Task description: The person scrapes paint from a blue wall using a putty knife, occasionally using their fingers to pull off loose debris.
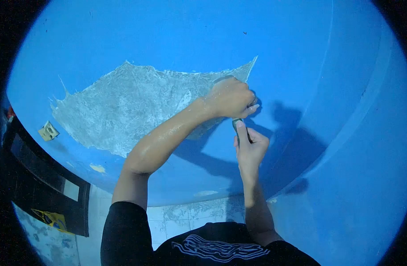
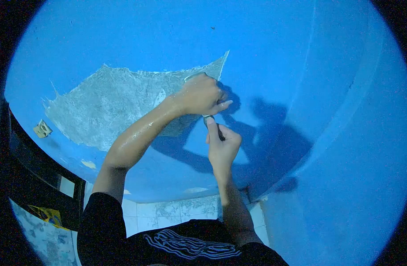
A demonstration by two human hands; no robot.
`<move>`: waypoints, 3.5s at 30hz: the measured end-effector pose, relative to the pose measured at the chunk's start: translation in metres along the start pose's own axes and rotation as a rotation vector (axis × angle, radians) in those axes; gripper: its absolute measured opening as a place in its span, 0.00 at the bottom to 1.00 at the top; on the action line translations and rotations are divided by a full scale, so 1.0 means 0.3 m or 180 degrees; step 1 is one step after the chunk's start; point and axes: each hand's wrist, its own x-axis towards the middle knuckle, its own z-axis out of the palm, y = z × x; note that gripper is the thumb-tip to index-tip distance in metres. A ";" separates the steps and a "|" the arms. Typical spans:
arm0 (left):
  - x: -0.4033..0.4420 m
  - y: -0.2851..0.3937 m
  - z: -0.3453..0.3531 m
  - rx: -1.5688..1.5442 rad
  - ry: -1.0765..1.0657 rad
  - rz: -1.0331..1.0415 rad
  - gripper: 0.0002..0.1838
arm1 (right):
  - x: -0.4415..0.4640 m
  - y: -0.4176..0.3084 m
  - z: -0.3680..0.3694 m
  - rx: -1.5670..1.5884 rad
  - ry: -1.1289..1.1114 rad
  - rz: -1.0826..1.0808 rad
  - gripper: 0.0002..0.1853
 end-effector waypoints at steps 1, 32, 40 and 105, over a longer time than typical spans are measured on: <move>0.001 -0.006 -0.002 0.0059 -0.0062 0.0093 0.23 | 0.001 0.006 0.006 -0.0006 0.0026 0.0016 0.25; 0.008 0.003 0.019 0.0197 0.0316 -0.0241 0.22 | 0.057 0.012 -0.026 -0.0059 -0.0206 -0.0070 0.25; 0.012 0.009 0.023 0.0203 0.0375 -0.0326 0.21 | 0.069 -0.016 -0.046 -0.0202 -0.0093 -0.0096 0.24; 0.071 0.012 0.110 -0.0256 0.2228 -0.0390 0.24 | 0.178 -0.111 -0.157 -0.1073 -0.0285 -0.0431 0.23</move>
